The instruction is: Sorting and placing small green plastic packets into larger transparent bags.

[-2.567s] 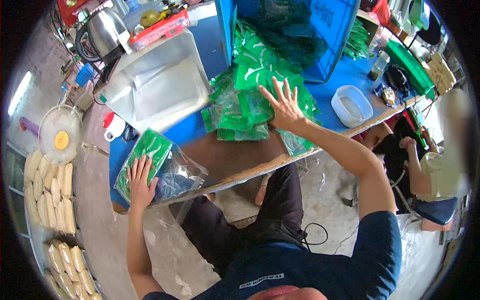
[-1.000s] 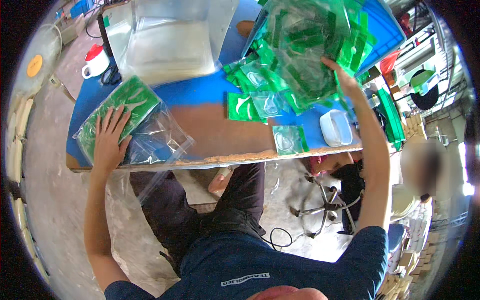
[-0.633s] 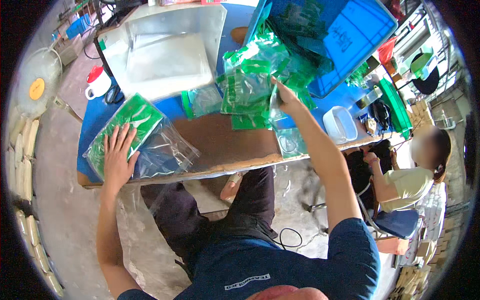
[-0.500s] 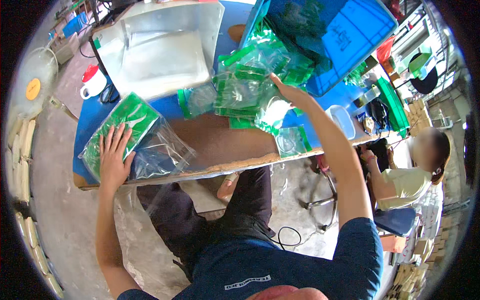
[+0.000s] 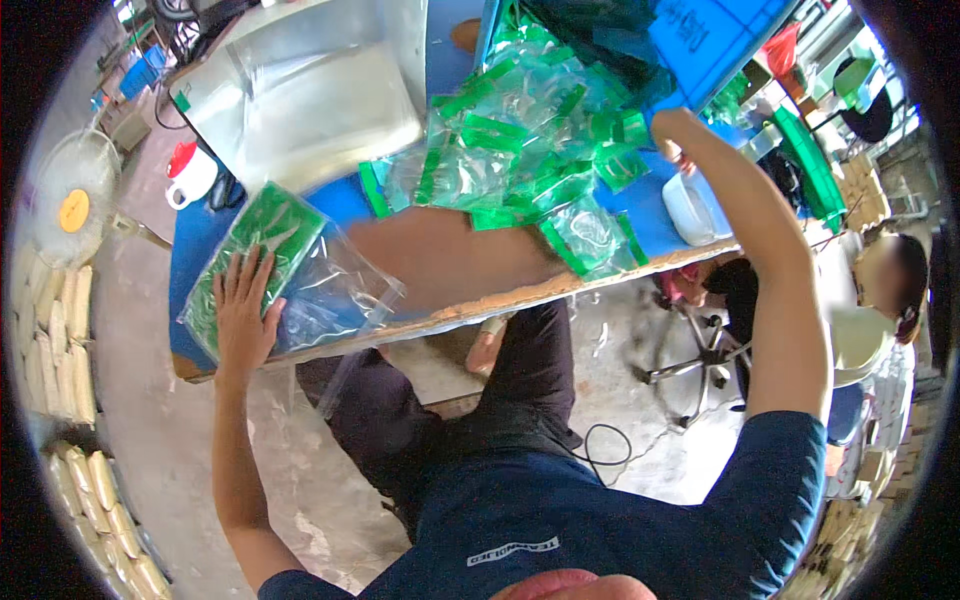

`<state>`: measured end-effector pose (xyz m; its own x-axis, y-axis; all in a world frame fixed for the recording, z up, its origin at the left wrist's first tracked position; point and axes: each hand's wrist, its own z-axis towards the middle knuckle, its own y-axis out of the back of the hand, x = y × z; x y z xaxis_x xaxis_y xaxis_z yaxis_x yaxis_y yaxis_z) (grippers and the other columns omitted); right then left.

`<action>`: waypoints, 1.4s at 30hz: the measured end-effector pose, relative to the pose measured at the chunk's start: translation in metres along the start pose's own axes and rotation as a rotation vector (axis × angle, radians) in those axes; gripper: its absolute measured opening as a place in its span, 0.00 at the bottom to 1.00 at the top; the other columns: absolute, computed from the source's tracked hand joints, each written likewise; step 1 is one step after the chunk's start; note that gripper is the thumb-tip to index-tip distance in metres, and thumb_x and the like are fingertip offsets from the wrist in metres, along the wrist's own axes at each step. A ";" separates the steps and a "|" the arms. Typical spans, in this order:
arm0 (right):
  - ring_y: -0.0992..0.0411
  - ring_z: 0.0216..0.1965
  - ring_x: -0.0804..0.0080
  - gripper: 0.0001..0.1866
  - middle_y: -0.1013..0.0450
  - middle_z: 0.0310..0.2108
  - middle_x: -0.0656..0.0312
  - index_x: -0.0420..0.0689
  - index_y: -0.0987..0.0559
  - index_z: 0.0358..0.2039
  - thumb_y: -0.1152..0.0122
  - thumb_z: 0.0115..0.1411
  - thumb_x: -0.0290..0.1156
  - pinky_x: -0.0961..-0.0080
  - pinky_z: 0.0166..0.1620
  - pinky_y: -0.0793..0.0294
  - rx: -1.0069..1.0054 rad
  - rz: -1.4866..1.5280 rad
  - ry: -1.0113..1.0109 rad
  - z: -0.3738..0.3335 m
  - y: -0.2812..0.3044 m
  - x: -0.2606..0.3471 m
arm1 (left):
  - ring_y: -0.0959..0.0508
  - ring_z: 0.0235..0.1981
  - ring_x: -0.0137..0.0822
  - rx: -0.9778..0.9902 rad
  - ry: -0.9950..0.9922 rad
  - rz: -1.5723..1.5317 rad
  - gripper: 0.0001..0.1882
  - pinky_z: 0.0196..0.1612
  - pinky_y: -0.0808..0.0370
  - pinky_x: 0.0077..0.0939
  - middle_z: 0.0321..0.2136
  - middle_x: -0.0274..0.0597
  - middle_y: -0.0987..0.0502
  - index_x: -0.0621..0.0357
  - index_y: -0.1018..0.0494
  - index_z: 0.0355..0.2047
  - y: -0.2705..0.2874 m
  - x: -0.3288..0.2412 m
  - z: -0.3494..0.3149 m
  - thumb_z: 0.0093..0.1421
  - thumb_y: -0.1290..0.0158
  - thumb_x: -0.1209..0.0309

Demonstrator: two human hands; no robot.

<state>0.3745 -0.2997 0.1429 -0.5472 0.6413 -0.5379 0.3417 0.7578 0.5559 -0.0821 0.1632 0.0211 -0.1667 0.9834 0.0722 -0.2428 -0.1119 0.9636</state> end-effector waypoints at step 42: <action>0.33 0.52 0.49 0.22 0.31 0.49 0.47 0.41 0.25 0.51 0.40 0.60 0.40 0.57 0.54 0.32 -1.258 1.007 0.584 -0.130 -0.099 0.277 | 0.24 0.42 0.36 -0.248 0.897 -2.089 0.18 0.42 0.24 0.31 0.44 0.37 0.25 0.57 0.31 0.51 -0.059 -0.280 -0.027 0.66 0.47 0.61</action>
<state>0.0900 -0.2130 0.0216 -0.7920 0.4272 0.4362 0.0909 -0.6240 0.7762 -0.0473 -0.1096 -0.0631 0.1644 -0.5602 -0.8119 -0.6512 0.5566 -0.5159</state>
